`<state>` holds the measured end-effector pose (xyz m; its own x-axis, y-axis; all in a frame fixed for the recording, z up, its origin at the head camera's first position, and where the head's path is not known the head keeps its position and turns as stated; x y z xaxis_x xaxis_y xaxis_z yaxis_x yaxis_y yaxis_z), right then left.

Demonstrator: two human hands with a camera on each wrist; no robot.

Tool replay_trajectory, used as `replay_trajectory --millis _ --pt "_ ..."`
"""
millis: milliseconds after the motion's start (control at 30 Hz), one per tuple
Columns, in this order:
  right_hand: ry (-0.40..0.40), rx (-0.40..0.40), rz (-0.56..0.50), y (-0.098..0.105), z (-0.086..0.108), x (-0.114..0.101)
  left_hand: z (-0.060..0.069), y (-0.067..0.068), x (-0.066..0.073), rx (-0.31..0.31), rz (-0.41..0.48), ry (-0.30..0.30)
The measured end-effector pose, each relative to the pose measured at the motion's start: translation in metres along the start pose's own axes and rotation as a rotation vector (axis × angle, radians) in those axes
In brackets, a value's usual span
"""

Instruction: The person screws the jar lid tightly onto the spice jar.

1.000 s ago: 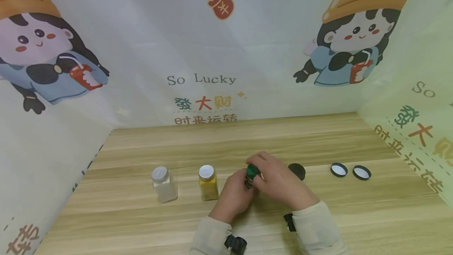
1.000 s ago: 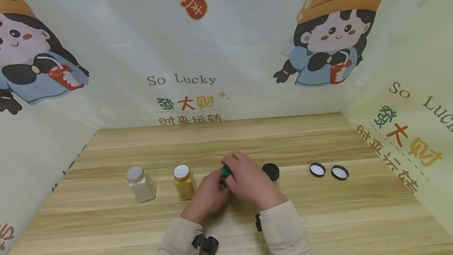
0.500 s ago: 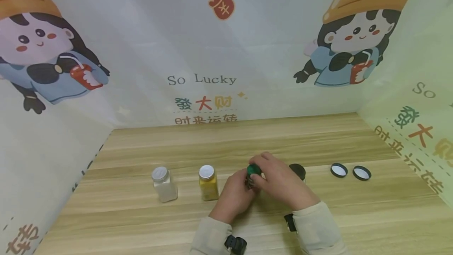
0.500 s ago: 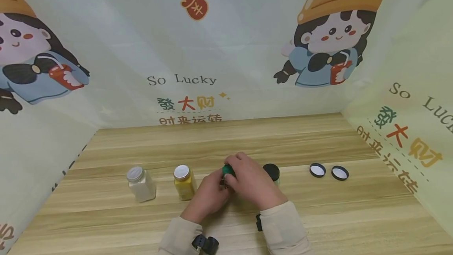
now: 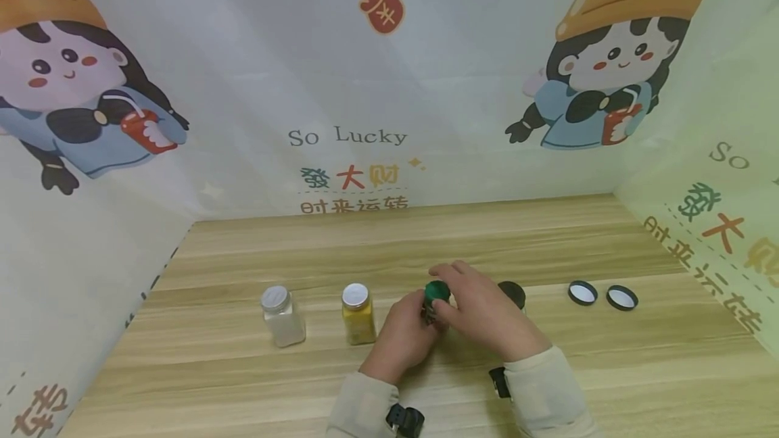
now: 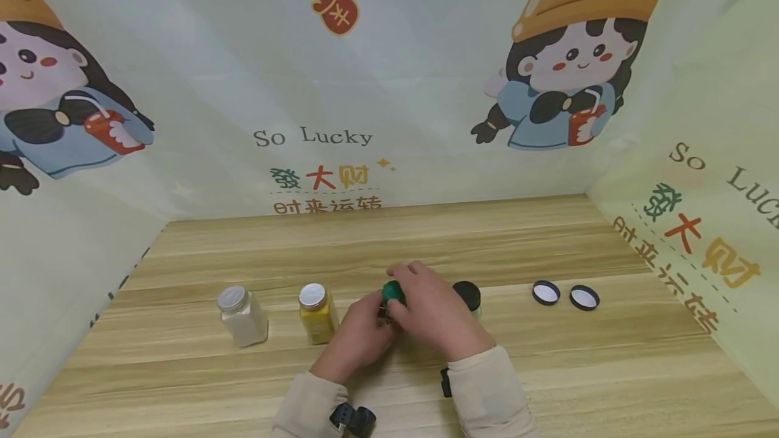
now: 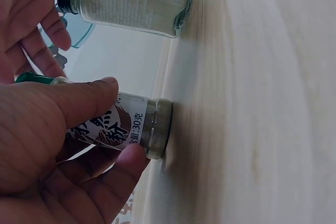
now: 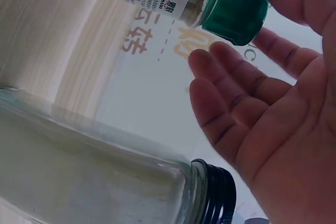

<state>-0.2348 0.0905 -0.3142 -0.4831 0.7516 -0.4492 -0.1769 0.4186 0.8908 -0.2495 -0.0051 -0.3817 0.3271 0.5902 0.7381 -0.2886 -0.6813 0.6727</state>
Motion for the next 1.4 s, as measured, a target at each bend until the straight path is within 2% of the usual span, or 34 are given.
replay_trajectory --millis 300,767,1133,1400 --pt "0.099 0.006 0.027 -0.0010 -0.0012 -0.0087 0.0021 0.0020 0.0030 0.020 -0.018 -0.022" --pt "0.028 0.013 0.025 -0.0010 -0.0002 -0.0017 0.0009 0.0001 0.0009 0.003 -0.006 -0.020" --pt "0.088 -0.013 0.008 -0.0026 -0.0041 -0.0065 -0.0002 0.0010 0.0013 0.008 -0.009 -0.010" --pt "0.041 -0.010 0.011 -0.0028 -0.0014 -0.0029 -0.0007 0.0003 -0.0009 0.004 -0.017 -0.001"
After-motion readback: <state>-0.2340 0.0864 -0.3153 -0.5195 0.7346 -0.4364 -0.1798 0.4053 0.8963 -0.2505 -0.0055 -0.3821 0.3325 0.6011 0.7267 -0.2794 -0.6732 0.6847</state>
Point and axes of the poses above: each hand's wrist, its own z-axis away from the middle knuckle, its own y-axis out of the back of the hand, x = y × z, the point moved 8 cm from there along -z, towards the middle knuckle, and after that the axes turned 11 degrees about -x, right-handed, at the moved point
